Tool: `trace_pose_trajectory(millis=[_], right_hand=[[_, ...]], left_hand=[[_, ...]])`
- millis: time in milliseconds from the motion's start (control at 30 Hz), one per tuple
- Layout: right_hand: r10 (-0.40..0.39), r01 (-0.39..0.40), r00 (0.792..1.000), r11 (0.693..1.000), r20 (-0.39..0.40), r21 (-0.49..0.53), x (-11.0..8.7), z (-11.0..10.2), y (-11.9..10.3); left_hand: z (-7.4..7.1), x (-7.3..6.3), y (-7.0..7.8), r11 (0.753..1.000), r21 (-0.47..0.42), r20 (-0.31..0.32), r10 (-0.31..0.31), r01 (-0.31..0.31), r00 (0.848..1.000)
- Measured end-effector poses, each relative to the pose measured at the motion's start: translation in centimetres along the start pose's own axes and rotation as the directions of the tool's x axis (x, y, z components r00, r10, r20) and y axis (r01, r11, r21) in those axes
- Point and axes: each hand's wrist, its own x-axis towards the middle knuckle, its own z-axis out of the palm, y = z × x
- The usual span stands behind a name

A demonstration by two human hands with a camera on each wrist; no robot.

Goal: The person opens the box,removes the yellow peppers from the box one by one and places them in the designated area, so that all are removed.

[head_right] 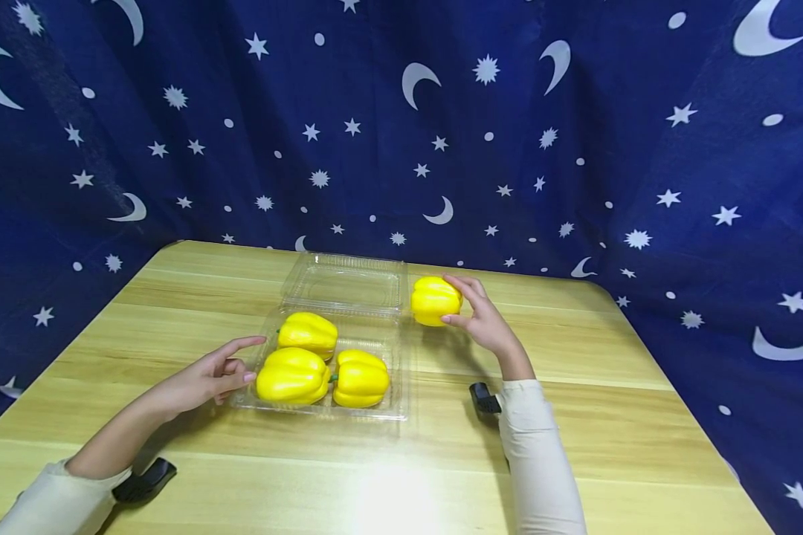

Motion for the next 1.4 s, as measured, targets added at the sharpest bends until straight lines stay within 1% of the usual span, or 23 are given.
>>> trace_pose_trajectory(millis=[167, 433, 533, 867, 1100, 1267, 1400], right_hand=[[0.041, -0.041, 0.998, 0.999, 0.039, -0.001, 0.0, 0.2, 0.6], [0.082, -0.079, 0.992, 0.996, 0.092, -0.038, -0.1, 0.4, 1.3], [0.085, -0.080, 0.990, 0.996, 0.109, -0.048, -0.1, 0.5, 1.6], [0.084, -0.080, 0.986, 0.996, 0.144, -0.030, -0.3, 0.8, 2.4], [0.112, -0.110, 0.978, 0.994, 0.175, -0.025, -0.5, 0.4, 2.6], [0.113, -0.108, 0.975, 0.994, 0.192, -0.034, -0.7, 0.0, 2.6], [0.134, -0.132, 0.967, 0.991, 0.216, -0.025, -0.9, -0.3, 2.6]], left_hand=[[0.0, -0.1, 0.0, 1.000, -0.009, 0.004, -0.002, 0.002, 1.000], [0.0, 0.0, 0.0, 1.000, -0.012, -0.001, -0.015, 0.015, 1.000], [0.0, 0.0, 0.0, 1.000, -0.013, -0.002, -0.015, 0.015, 1.000], [0.0, -0.1, 0.0, 1.000, -0.006, 0.001, -0.006, 0.006, 1.000], [0.0, -0.1, -0.1, 1.000, -0.007, 0.001, -0.002, 0.002, 1.000], [0.0, -0.1, -0.1, 1.000, -0.003, -0.001, -0.004, 0.004, 1.000], [0.0, -0.1, 0.0, 1.000, -0.001, -0.001, -0.011, 0.011, 1.000]])
